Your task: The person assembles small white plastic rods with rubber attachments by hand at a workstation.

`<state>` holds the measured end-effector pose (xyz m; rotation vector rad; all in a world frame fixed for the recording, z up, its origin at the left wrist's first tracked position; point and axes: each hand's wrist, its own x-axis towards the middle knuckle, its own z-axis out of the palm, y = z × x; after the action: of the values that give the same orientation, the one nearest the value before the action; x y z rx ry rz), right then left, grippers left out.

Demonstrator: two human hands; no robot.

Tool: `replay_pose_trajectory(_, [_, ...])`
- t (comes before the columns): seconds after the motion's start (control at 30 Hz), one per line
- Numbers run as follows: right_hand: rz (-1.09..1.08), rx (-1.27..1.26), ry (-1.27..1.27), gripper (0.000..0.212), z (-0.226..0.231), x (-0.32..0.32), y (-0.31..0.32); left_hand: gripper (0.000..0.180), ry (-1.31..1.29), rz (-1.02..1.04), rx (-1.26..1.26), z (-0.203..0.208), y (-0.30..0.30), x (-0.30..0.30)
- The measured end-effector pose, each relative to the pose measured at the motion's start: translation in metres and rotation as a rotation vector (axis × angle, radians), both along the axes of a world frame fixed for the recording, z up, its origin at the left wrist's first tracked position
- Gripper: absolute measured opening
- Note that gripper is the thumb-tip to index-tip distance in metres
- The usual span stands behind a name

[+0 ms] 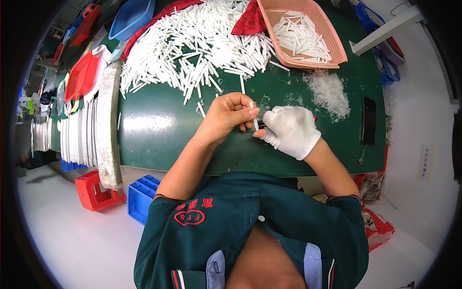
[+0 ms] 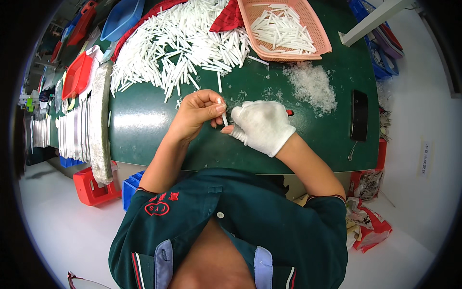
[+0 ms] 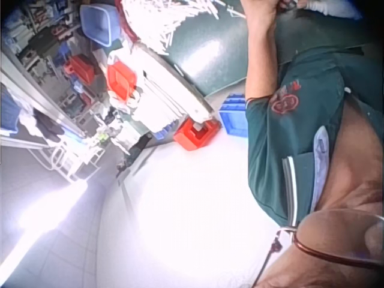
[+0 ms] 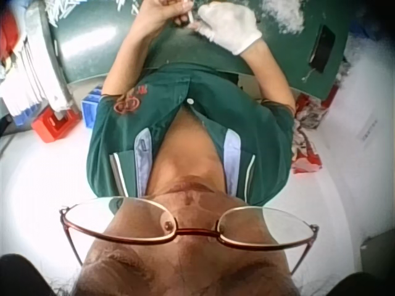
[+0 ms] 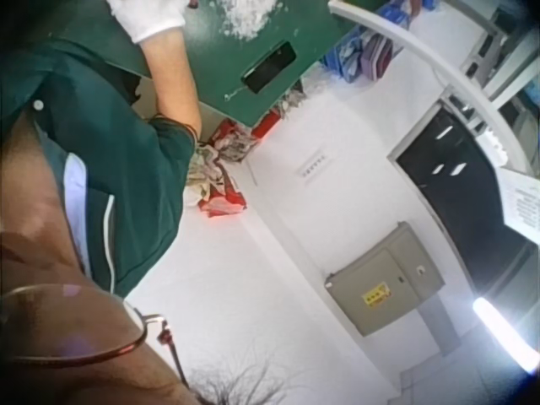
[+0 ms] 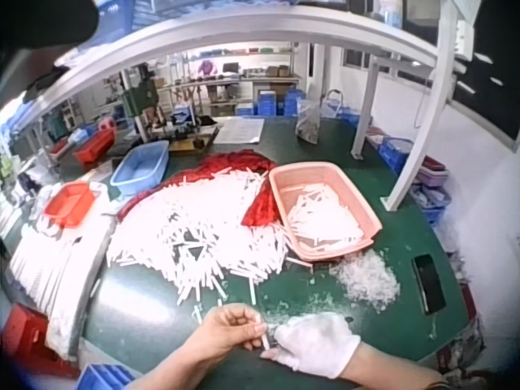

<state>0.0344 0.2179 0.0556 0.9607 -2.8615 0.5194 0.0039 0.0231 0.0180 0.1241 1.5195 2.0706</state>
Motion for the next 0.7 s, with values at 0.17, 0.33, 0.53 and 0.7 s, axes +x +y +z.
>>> replay_pose_trajectory(0.17, [-0.018, 0.141, -0.076, 0.037, 0.005, 0.000, -0.003, 0.010, -0.012, -0.009, -0.009, 0.000, 0.003, 0.001])
replay_pose_trajectory(0.33, [0.005, 0.226, -0.199, 0.032, 0.011, -0.003, -0.004, 0.010, 0.061, 0.020, -0.115, 0.008, 0.009, 0.007])
replay_pose_trajectory(0.53, [-0.004, 0.192, -0.177, 0.032, 0.000, -0.003, -0.002, 0.011, 0.126, 0.122, -0.175, 0.005, 0.012, 0.008])
replay_pose_trajectory(0.7, [-0.030, 0.156, -0.081, 0.032, 0.001, -0.002, -0.002, 0.013, 0.026, 0.195, -0.078, -0.003, 0.013, 0.005])
